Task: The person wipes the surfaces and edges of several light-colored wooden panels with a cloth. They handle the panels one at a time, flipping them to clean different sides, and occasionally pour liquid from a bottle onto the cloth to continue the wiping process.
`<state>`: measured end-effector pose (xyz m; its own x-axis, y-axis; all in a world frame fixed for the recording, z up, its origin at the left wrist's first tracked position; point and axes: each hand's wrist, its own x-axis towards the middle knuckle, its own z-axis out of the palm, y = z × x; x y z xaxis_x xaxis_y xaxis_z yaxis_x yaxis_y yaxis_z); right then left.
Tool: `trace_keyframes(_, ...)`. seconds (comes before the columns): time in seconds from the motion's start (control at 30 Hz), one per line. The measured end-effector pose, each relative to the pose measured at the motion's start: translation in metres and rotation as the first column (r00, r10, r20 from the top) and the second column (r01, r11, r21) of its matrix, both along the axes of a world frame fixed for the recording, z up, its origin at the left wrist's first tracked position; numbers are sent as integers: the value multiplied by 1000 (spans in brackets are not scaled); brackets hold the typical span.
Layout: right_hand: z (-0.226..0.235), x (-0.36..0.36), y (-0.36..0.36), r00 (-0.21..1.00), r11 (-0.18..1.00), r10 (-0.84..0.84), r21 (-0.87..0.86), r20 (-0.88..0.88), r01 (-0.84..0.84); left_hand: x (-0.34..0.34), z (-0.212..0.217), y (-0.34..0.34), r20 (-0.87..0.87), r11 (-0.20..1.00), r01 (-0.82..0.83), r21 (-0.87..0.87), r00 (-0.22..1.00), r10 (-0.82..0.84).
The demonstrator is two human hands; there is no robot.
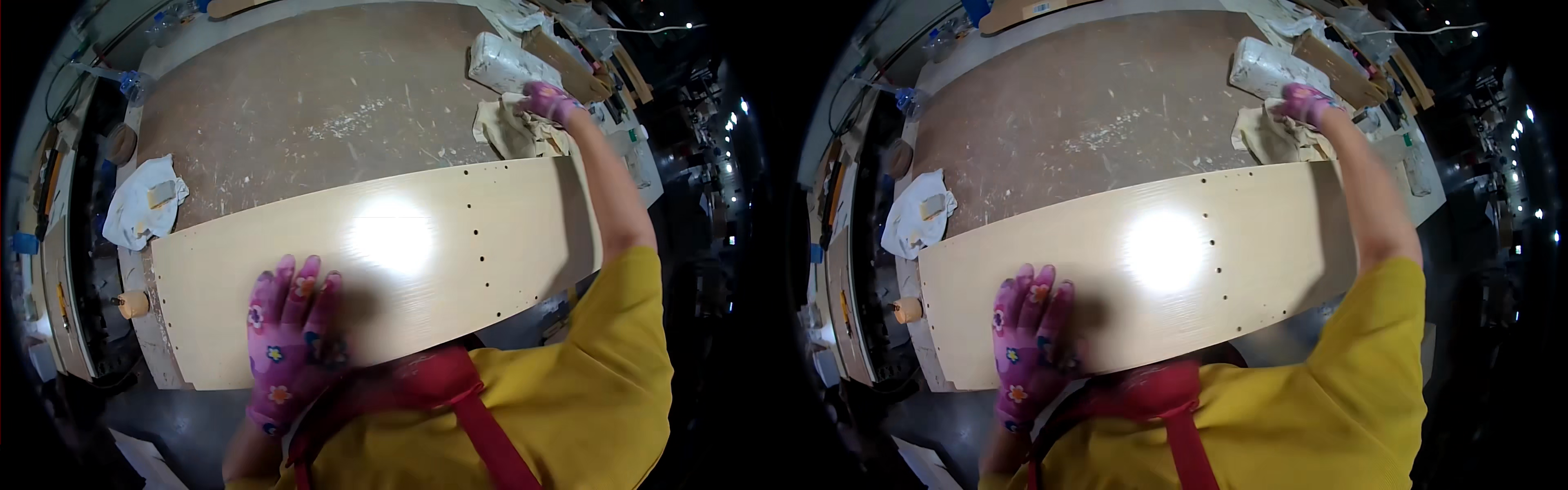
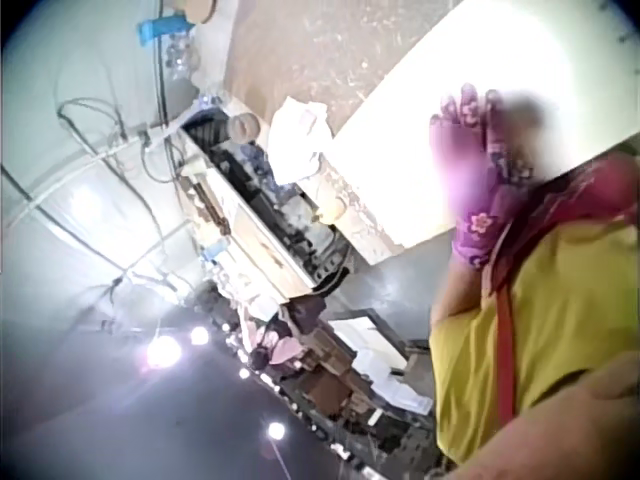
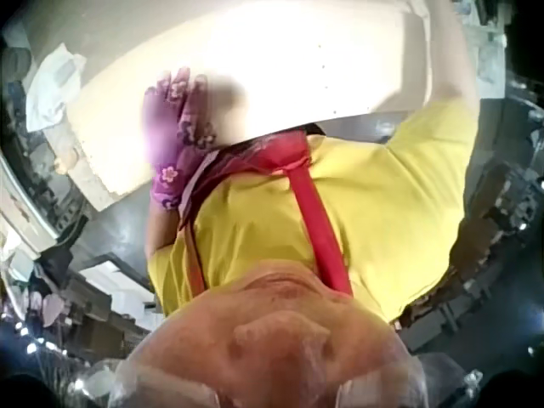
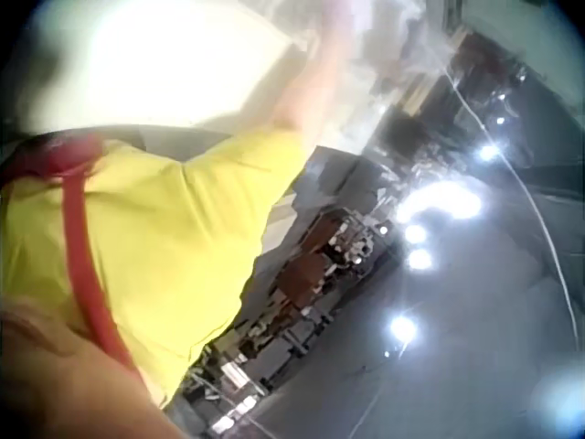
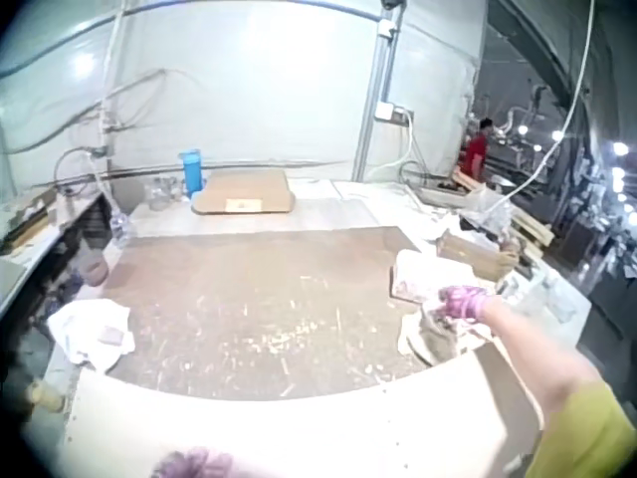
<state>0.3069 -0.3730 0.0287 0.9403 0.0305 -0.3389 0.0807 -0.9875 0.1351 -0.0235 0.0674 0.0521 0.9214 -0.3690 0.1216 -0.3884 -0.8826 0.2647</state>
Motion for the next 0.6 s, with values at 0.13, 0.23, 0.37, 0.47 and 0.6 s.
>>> trace_keyframes(0.13, -74, 0, -67, 994, 939, -97, 326, -49, 108, 1, 6, -7, -80, 995, -59, 86, 995, 66)
trace_keyframes(0.23, -85, 20, -65, 973, 985, 128, 136, -191, -103, 0, 4, -9, -54, 994, -95, 56, 994, 98)
trace_keyframes(0.37, -59, 44, -81, 998, 941, 62, 333, 21, -66, 6, 8, -25, -19, 989, -135, 62, 990, 137)
trace_keyframes(0.47, 5, 12, -78, 976, 795, 50, 584, 210, -167, 12, 14, -45, -25, 997, -39, 61, 999, 41)
trace_keyframes(0.6, 75, -51, -63, 991, 599, 132, 798, -25, -60, 29, 17, -88, -53, 987, 160, 8, 986, -160)
